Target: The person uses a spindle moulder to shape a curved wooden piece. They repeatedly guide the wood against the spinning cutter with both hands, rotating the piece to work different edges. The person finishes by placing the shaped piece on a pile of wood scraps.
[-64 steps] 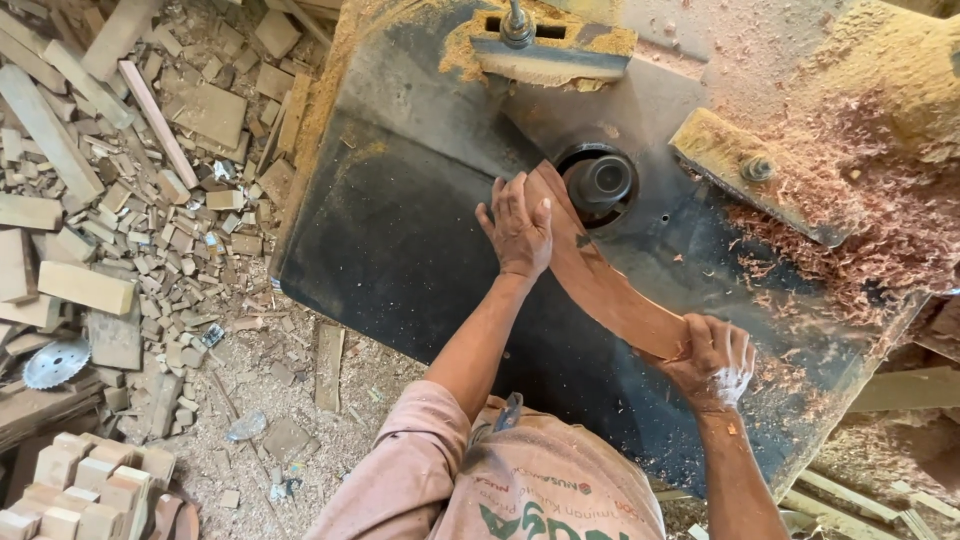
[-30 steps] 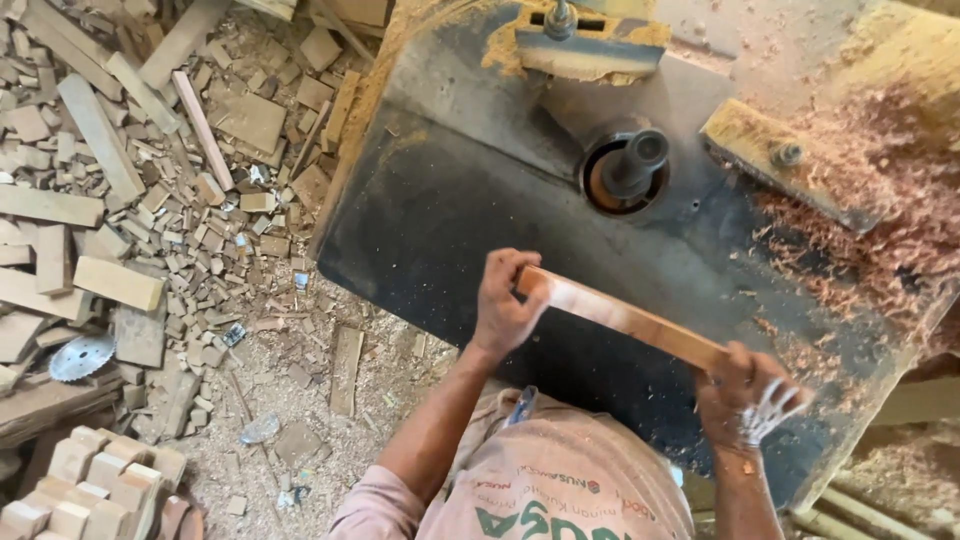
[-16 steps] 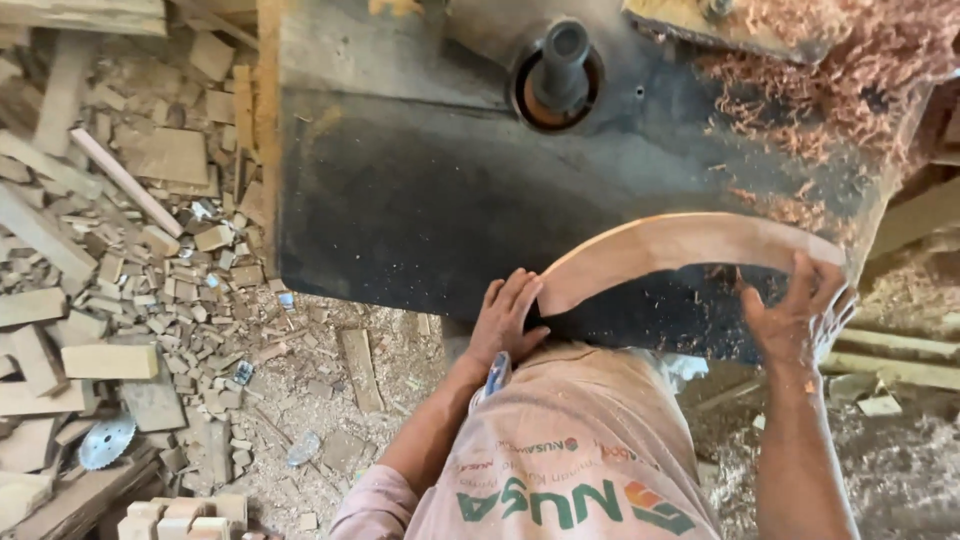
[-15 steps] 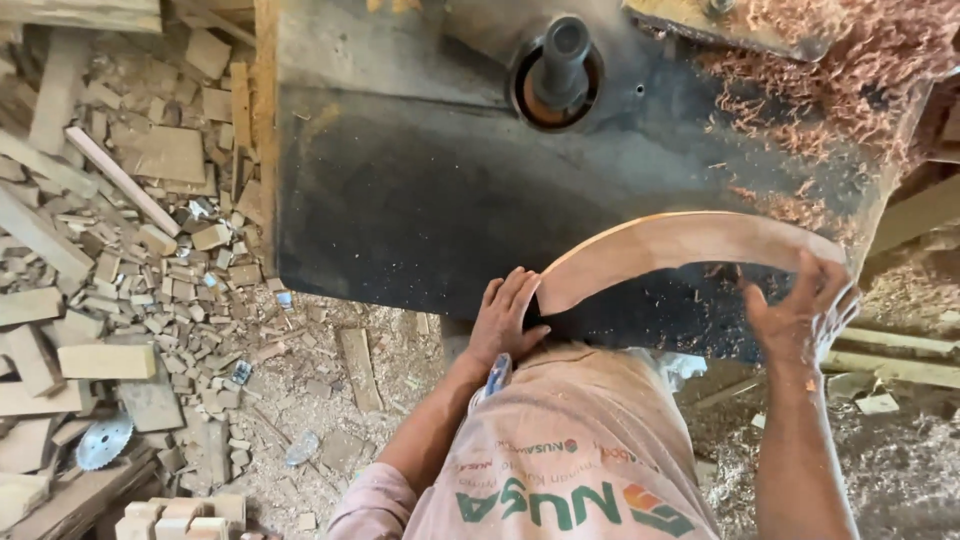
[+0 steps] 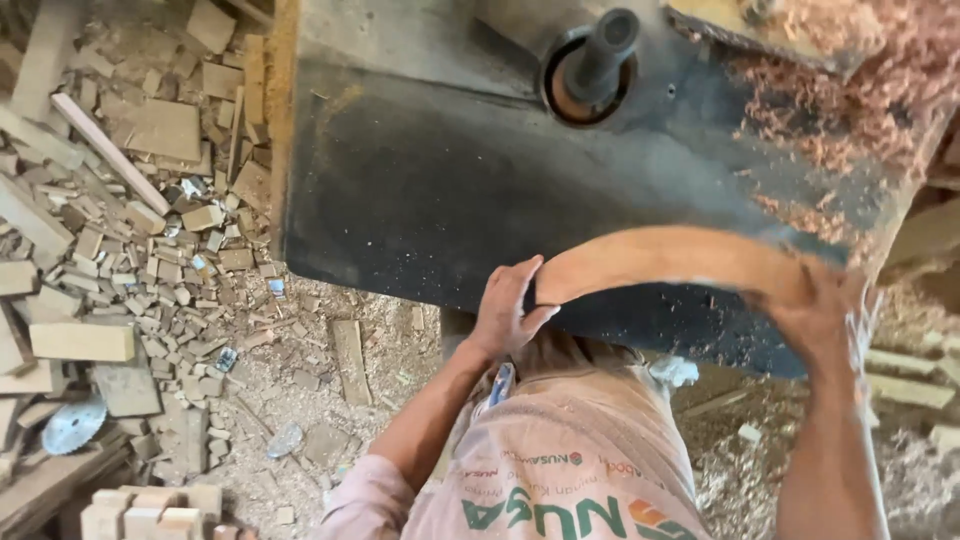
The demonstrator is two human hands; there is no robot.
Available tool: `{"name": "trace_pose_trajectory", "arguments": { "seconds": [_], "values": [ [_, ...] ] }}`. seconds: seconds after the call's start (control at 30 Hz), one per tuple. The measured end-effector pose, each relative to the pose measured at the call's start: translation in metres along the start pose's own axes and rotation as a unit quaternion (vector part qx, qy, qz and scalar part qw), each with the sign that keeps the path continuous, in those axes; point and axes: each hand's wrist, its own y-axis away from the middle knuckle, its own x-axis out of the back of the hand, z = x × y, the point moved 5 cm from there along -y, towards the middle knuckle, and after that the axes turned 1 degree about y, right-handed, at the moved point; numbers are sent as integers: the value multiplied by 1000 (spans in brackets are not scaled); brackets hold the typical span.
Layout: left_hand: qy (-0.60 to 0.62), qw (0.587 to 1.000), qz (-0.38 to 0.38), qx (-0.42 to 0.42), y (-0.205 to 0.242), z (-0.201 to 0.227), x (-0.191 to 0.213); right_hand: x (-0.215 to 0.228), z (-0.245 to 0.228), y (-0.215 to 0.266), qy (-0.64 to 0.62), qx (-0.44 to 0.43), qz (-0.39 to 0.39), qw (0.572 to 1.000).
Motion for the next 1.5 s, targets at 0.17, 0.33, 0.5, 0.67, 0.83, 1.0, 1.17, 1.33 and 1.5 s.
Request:
{"name": "trace_pose_trajectory", "arguments": {
  "seconds": [0.17, 0.33, 0.5, 0.67, 0.83, 1.0, 1.17, 1.33, 1.5],
  "values": [
    [34, 986, -83, 143, -21, 0, 52, 5, -19, 19, 162, -76, -181, 967],
    [-47, 930, -72, 356, -54, -16, 58, 3, -37, 0, 264, -127, -266, 918],
    [-170, 934, 156, 271, -71, -50, 12, -20, -13, -49, 251, 24, -136, 958],
    [-365, 882, 257, 150, -73, -10, -6, -71, 26, -62, 322, 251, -34, 912],
    [-344, 877, 275, 193, -70, -16, -24, -74, 15, -41, 251, 450, 125, 848],
    [-322, 881, 248, 244, -95, -26, -43, -72, 32, -69, 259, 411, 173, 857],
    [-250, 895, 236, 286, -138, -42, -57, -65, 13, -73, 213, 412, 219, 859],
    [-278, 882, 283, 252, -163, -56, -61, -63, 5, -80, 182, 410, 242, 861],
    [-267, 889, 253, 273, -174, -86, -73, -74, 14, -100, 171, 359, 229, 889]
  ]
}}
